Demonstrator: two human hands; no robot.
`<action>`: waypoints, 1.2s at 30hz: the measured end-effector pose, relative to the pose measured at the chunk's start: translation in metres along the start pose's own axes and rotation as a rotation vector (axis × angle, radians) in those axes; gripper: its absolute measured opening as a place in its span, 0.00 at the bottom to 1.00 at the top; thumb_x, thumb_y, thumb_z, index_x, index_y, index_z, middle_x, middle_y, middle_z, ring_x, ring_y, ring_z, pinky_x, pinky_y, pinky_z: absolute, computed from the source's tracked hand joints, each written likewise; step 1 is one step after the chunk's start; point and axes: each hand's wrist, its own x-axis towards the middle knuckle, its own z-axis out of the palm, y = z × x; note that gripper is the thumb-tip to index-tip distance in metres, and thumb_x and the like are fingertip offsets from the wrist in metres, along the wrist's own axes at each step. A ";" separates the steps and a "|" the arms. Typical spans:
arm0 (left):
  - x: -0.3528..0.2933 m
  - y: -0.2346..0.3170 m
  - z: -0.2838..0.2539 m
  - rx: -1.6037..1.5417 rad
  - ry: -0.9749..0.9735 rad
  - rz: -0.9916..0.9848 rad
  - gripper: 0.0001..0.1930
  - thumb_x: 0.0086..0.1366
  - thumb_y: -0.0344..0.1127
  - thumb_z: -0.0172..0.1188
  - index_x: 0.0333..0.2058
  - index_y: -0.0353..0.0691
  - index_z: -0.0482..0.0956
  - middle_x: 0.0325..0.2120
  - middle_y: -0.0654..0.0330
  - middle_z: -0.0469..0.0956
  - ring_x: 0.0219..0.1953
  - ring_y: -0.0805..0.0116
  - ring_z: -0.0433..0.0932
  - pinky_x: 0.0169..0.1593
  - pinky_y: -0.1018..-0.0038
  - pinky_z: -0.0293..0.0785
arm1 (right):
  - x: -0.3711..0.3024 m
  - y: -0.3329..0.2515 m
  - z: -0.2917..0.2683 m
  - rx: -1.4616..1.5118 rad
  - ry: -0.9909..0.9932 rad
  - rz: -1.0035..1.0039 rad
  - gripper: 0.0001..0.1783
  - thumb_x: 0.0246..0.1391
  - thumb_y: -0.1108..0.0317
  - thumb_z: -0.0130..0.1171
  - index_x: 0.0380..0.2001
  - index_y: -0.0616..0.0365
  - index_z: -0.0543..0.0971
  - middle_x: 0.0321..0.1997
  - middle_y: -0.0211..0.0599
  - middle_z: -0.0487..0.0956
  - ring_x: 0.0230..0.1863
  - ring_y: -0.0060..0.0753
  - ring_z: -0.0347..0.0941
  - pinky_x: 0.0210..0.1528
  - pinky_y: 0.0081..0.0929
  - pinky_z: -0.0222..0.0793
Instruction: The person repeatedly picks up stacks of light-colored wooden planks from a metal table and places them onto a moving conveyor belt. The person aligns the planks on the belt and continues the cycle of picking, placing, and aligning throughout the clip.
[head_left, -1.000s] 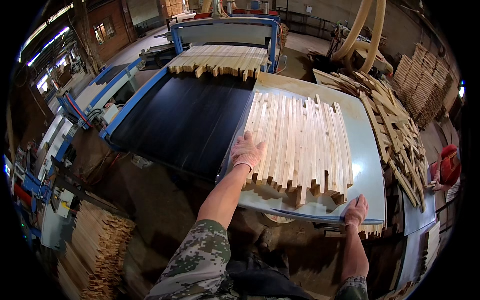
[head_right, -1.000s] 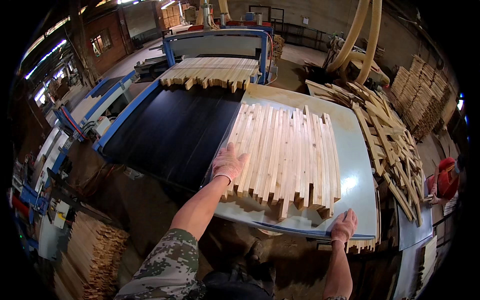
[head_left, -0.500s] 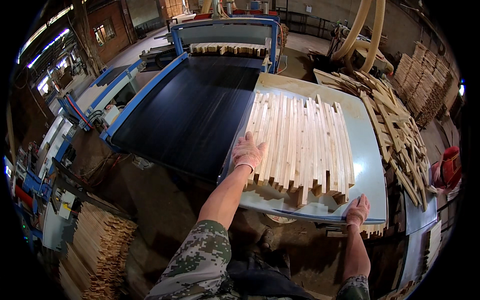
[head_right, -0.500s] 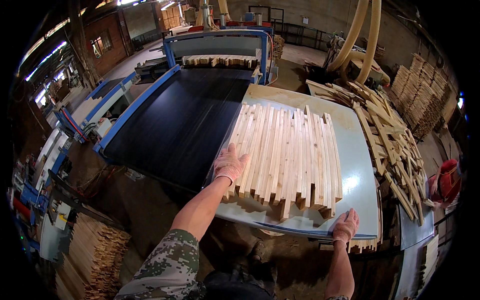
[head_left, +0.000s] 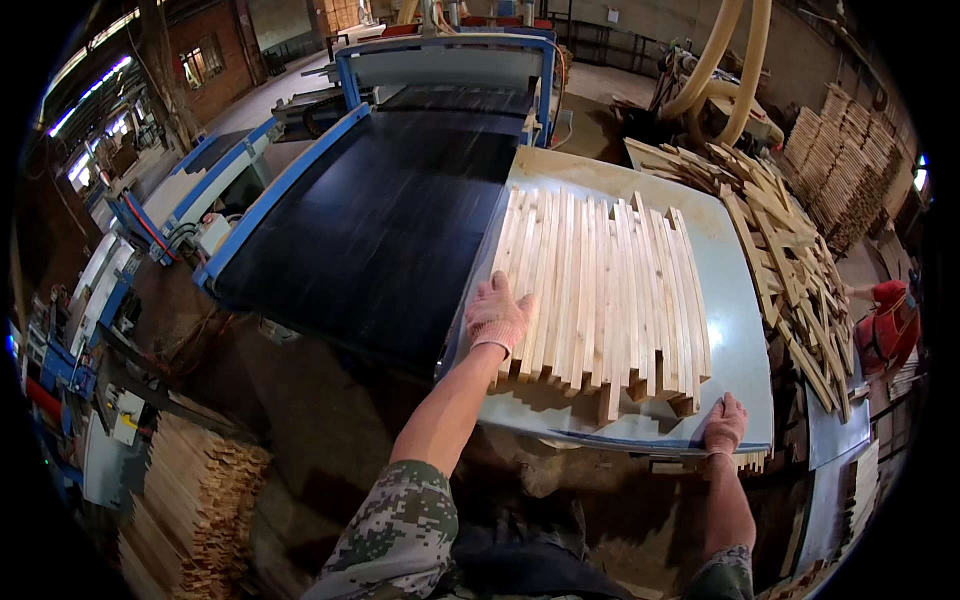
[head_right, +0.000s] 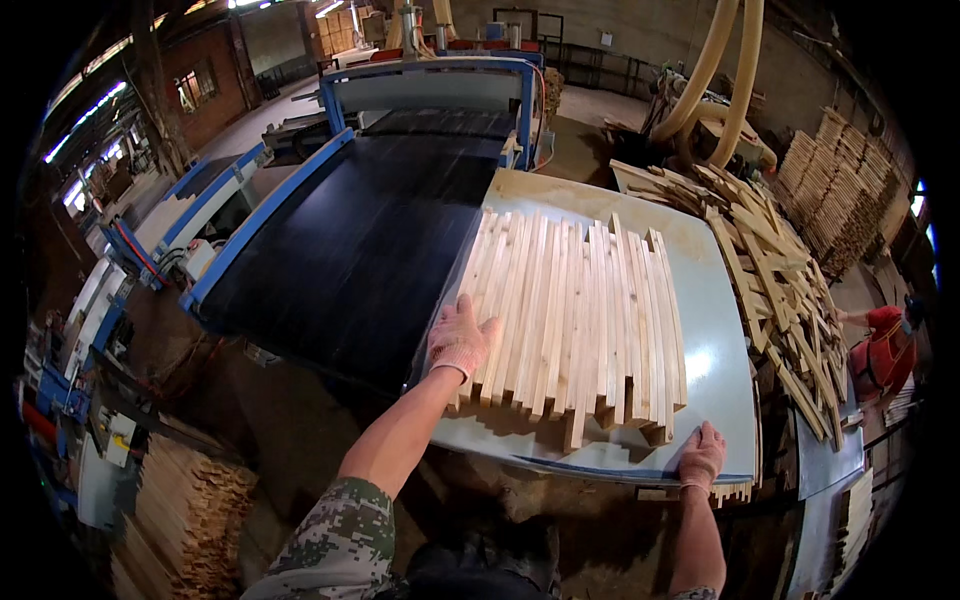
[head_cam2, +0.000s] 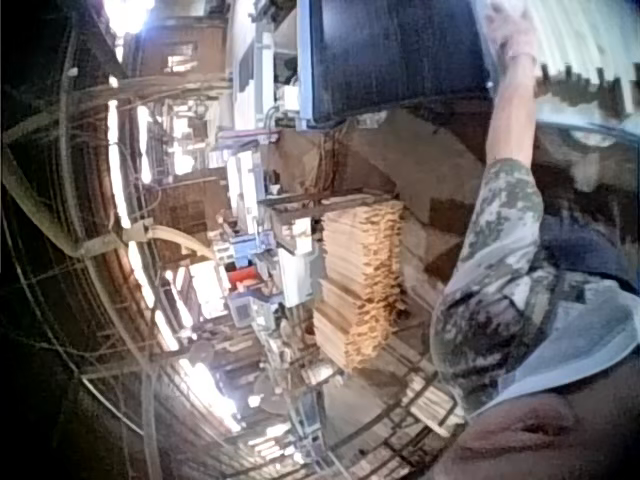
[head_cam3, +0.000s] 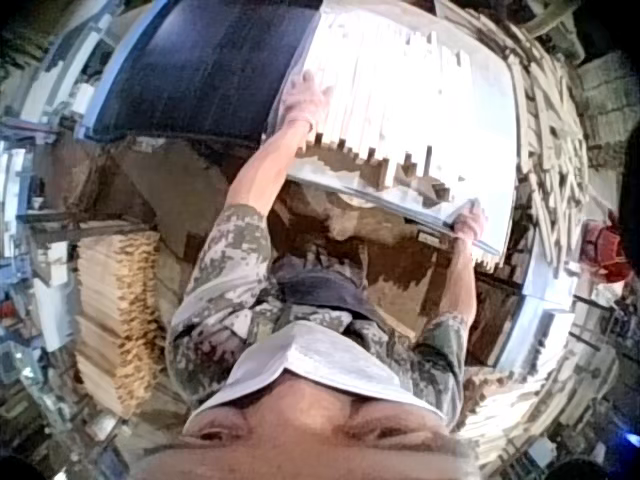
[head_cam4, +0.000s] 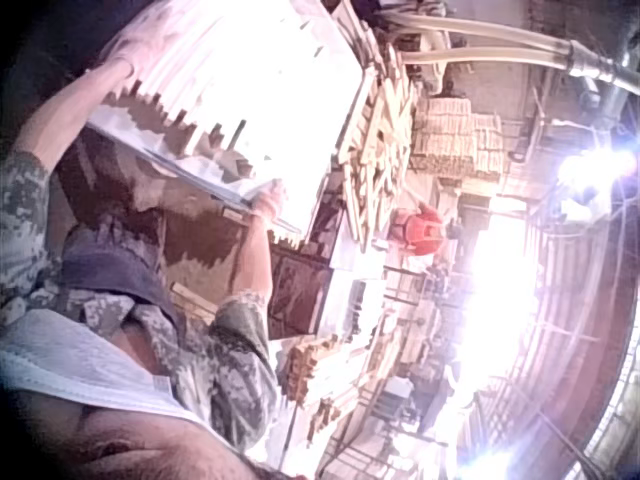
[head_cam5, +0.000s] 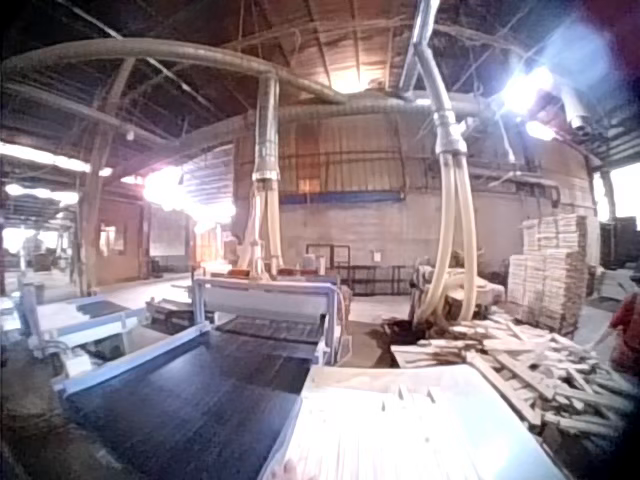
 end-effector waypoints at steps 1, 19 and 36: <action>0.000 0.001 0.000 0.002 -0.006 -0.008 0.39 0.70 0.69 0.57 0.66 0.47 0.60 0.57 0.45 0.71 0.52 0.42 0.83 0.46 0.46 0.84 | 0.009 0.002 -0.008 -0.042 -0.012 -0.034 0.22 0.67 0.63 0.58 0.60 0.62 0.82 0.60 0.53 0.82 0.66 0.56 0.74 0.68 0.43 0.70; 0.002 -0.001 0.001 -0.117 -0.041 0.121 0.45 0.67 0.63 0.63 0.74 0.45 0.59 0.65 0.45 0.67 0.63 0.43 0.75 0.64 0.52 0.74 | 0.201 -0.055 0.063 0.751 -0.502 0.244 0.41 0.72 0.30 0.48 0.48 0.63 0.85 0.26 0.36 0.79 0.32 0.33 0.76 0.37 0.35 0.73; 0.046 -0.077 -0.037 -0.372 0.081 0.161 0.46 0.63 0.61 0.67 0.72 0.43 0.64 0.62 0.46 0.73 0.63 0.44 0.75 0.65 0.53 0.74 | 0.159 -0.199 0.026 0.669 -0.541 0.135 0.29 0.59 0.50 0.71 0.41 0.74 0.85 0.36 0.39 0.86 0.38 0.31 0.79 0.44 0.36 0.76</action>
